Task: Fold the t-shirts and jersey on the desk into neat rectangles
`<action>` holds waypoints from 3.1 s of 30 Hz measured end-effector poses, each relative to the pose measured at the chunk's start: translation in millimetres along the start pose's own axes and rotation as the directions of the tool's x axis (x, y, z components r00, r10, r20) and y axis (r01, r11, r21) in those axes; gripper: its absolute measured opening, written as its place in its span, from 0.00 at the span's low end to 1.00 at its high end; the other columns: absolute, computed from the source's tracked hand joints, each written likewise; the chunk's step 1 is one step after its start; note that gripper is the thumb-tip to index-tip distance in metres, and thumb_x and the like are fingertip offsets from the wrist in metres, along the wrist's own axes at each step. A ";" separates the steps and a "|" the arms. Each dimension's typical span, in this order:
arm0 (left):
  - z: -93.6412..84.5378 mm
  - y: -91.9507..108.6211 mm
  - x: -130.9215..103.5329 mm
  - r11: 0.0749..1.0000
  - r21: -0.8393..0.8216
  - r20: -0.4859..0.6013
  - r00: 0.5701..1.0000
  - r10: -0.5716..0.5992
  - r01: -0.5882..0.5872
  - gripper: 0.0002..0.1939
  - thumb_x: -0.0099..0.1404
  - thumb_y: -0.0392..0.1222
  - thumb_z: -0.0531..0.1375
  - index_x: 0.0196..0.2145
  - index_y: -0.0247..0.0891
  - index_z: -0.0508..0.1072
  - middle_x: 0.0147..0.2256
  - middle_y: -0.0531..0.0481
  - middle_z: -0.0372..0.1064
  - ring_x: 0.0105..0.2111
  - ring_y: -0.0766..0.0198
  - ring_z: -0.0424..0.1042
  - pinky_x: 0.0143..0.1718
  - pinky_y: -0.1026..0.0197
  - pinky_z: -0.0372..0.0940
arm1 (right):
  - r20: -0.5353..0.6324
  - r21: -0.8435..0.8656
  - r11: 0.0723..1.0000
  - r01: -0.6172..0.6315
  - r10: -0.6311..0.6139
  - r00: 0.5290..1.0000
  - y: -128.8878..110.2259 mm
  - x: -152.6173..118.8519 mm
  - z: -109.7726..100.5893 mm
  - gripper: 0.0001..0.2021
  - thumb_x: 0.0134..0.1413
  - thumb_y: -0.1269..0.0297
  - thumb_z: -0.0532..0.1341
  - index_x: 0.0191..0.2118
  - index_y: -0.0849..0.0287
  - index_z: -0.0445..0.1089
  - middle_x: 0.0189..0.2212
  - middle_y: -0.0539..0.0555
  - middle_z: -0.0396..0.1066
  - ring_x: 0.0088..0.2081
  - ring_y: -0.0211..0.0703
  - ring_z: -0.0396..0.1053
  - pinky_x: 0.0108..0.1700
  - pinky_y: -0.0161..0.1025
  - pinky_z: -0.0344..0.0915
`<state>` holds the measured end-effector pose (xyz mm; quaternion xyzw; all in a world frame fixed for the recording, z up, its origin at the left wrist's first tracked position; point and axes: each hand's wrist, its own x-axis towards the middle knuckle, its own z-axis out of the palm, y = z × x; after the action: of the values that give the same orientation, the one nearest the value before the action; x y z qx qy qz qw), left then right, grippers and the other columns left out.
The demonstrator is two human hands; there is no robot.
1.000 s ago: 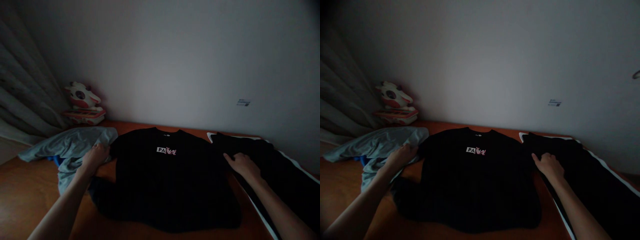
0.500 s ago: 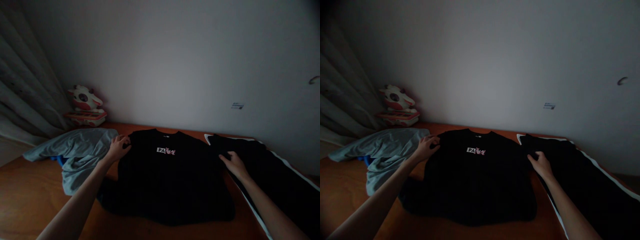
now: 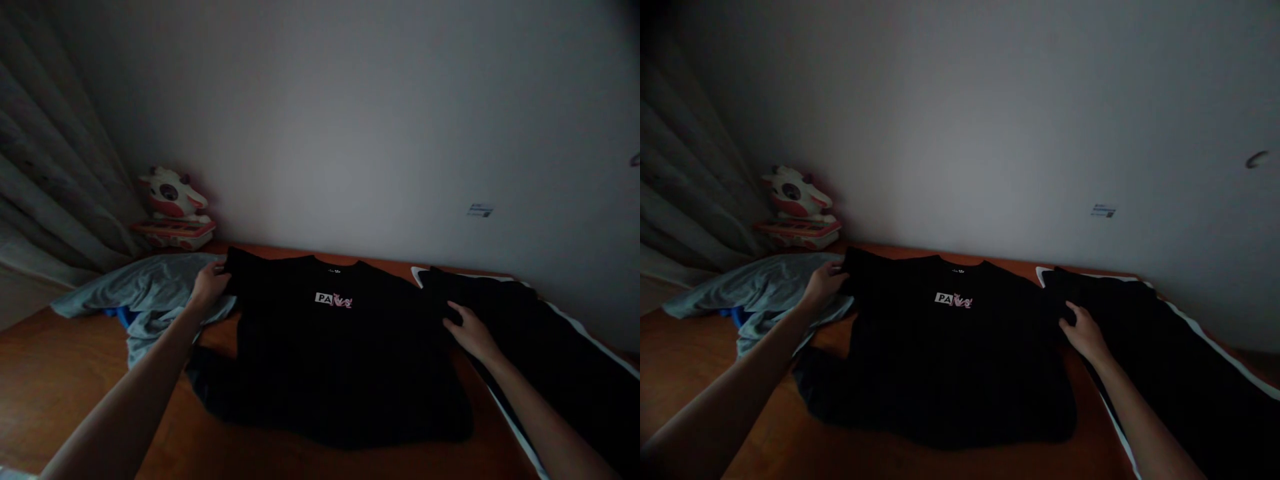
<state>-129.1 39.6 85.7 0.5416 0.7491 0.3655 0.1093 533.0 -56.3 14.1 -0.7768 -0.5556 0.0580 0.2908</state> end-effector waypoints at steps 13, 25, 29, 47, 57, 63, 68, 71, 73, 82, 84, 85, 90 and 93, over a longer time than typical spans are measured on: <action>33.4 30.6 -41.8 0.729 0.181 0.332 0.739 0.586 -0.660 0.20 0.67 0.44 0.51 0.51 0.37 0.74 0.54 0.39 0.73 0.57 0.50 0.71 0.62 0.48 0.61 | -0.083 -0.499 0.864 0.068 -0.126 0.989 -68.2 -21.4 -4.3 0.27 0.61 0.62 0.56 0.64 0.66 0.65 0.65 0.76 0.59 0.59 0.71 0.66 0.53 0.63 0.67; 60.3 58.1 -35.2 0.791 0.518 0.561 0.827 -0.025 -0.327 0.67 0.42 0.86 0.56 0.72 0.47 0.53 0.73 0.29 0.40 0.67 0.13 0.43 0.59 0.13 0.38 | 0.342 -0.432 0.898 0.084 0.077 0.937 -135.3 -43.1 53.4 0.40 0.65 0.32 0.39 0.74 0.49 0.49 0.75 0.65 0.43 0.73 0.74 0.41 0.65 0.77 0.41; 73.5 47.5 -28.2 0.799 0.502 0.518 0.855 0.029 -0.331 0.65 0.47 0.86 0.53 0.73 0.46 0.50 0.74 0.32 0.37 0.70 0.19 0.38 0.63 0.19 0.37 | 0.359 -0.424 0.903 0.076 0.091 0.929 -130.8 -33.7 56.1 0.43 0.63 0.29 0.37 0.75 0.47 0.44 0.76 0.61 0.39 0.74 0.71 0.37 0.66 0.75 0.37; -14.7 10.9 -116.6 0.802 -0.014 0.455 0.710 0.537 -0.598 0.18 0.70 0.55 0.54 0.41 0.44 0.78 0.43 0.45 0.77 0.42 0.54 0.77 0.50 0.54 0.70 | 0.107 -0.279 0.927 0.251 -0.230 0.967 -79.1 -87.5 -18.0 0.18 0.62 0.58 0.51 0.49 0.57 0.73 0.49 0.64 0.73 0.49 0.57 0.74 0.53 0.51 0.69; -53.3 -32.3 -177.0 0.800 0.047 0.451 0.728 0.517 -0.598 0.19 0.57 0.59 0.67 0.46 0.54 0.83 0.48 0.45 0.79 0.48 0.45 0.77 0.53 0.48 0.70 | 0.397 0.178 0.984 -0.019 -0.054 0.916 -41.5 -159.7 -48.4 0.27 0.44 0.45 0.65 0.50 0.52 0.74 0.40 0.57 0.78 0.41 0.53 0.77 0.47 0.47 0.74; -52.9 -2.2 -185.9 0.901 -0.194 0.462 0.774 0.433 -0.388 0.14 0.64 0.58 0.63 0.35 0.46 0.80 0.35 0.48 0.79 0.37 0.54 0.77 0.43 0.58 0.72 | 0.341 0.330 0.943 -0.046 -0.074 0.937 -57.9 -152.9 -48.8 0.20 0.46 0.41 0.63 0.38 0.51 0.76 0.38 0.56 0.80 0.43 0.55 0.77 0.48 0.48 0.73; -57.8 27.5 -182.4 0.822 -0.502 0.467 0.884 -0.005 0.270 0.19 0.59 0.61 0.65 0.36 0.43 0.79 0.34 0.49 0.79 0.33 0.55 0.78 0.30 0.60 0.72 | 0.352 0.623 0.731 -0.279 0.056 0.934 -67.9 -131.5 -54.7 0.29 0.44 0.36 0.67 0.45 0.54 0.72 0.36 0.57 0.79 0.43 0.56 0.79 0.46 0.49 0.76; -45.3 39.2 -176.1 0.622 -0.590 0.535 0.826 -0.176 0.515 0.17 0.60 0.56 0.65 0.38 0.40 0.78 0.32 0.46 0.79 0.30 0.55 0.78 0.25 0.60 0.71 | 0.171 0.774 0.608 -0.177 0.069 0.983 -83.9 -120.0 -43.8 0.37 0.46 0.36 0.68 0.57 0.52 0.66 0.44 0.57 0.78 0.48 0.55 0.78 0.52 0.51 0.75; -36.3 40.3 -174.6 0.581 -0.620 0.538 0.825 -0.174 0.527 0.17 0.59 0.50 0.67 0.43 0.39 0.77 0.35 0.46 0.80 0.35 0.55 0.80 0.31 0.60 0.74 | 0.068 0.757 0.649 -0.076 0.036 0.997 -91.4 -120.1 -32.1 0.39 0.46 0.35 0.67 0.60 0.51 0.63 0.51 0.59 0.75 0.51 0.54 0.77 0.54 0.52 0.74; -39.6 35.1 -191.4 0.829 -0.508 0.609 0.778 0.152 0.236 0.50 0.56 0.55 0.70 0.70 0.45 0.53 0.47 0.45 0.78 0.46 0.50 0.79 0.44 0.56 0.74 | 0.175 0.242 0.964 0.110 -0.155 0.972 -111.7 -156.7 -0.5 0.24 0.55 0.39 0.61 0.42 0.55 0.76 0.43 0.61 0.79 0.47 0.56 0.77 0.52 0.50 0.71; -38.6 41.4 -191.8 0.823 -0.526 0.615 0.765 0.192 0.216 0.48 0.57 0.55 0.68 0.70 0.45 0.53 0.46 0.45 0.78 0.45 0.51 0.78 0.45 0.55 0.74 | 0.195 0.210 0.970 0.124 -0.165 0.967 -126.4 -153.2 5.2 0.23 0.57 0.38 0.59 0.39 0.54 0.77 0.40 0.60 0.80 0.44 0.55 0.77 0.49 0.47 0.71; -37.2 44.3 -191.2 0.815 -0.541 0.599 0.776 0.198 0.209 0.47 0.58 0.55 0.67 0.70 0.46 0.53 0.46 0.46 0.77 0.45 0.51 0.78 0.45 0.55 0.74 | 0.207 0.205 0.971 0.125 -0.167 0.964 -133.4 -149.8 8.9 0.23 0.58 0.38 0.59 0.38 0.54 0.77 0.39 0.59 0.80 0.43 0.53 0.77 0.47 0.46 0.71; -32.9 51.6 -185.1 0.745 -0.625 0.500 0.852 0.154 0.232 0.30 0.56 0.55 0.68 0.55 0.44 0.72 0.40 0.49 0.76 0.36 0.58 0.77 0.32 0.63 0.71 | 0.237 0.255 0.966 0.042 -0.105 0.966 -145.6 -129.9 24.1 0.14 0.61 0.53 0.56 0.37 0.53 0.76 0.36 0.57 0.81 0.38 0.50 0.78 0.42 0.42 0.71; -39.1 53.9 -183.6 0.694 -0.648 0.528 0.841 0.114 0.313 0.23 0.56 0.53 0.69 0.46 0.39 0.77 0.33 0.49 0.75 0.30 0.61 0.74 0.26 0.65 0.67 | 0.231 0.388 0.922 -0.006 -0.090 0.969 -138.6 -125.6 22.5 0.13 0.60 0.55 0.56 0.37 0.54 0.75 0.36 0.58 0.82 0.41 0.52 0.79 0.43 0.43 0.72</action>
<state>-40.0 -132.9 106.7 0.4915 0.5168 0.4553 0.5329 361.6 -130.7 37.9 -0.6790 -0.5815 0.2550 0.3685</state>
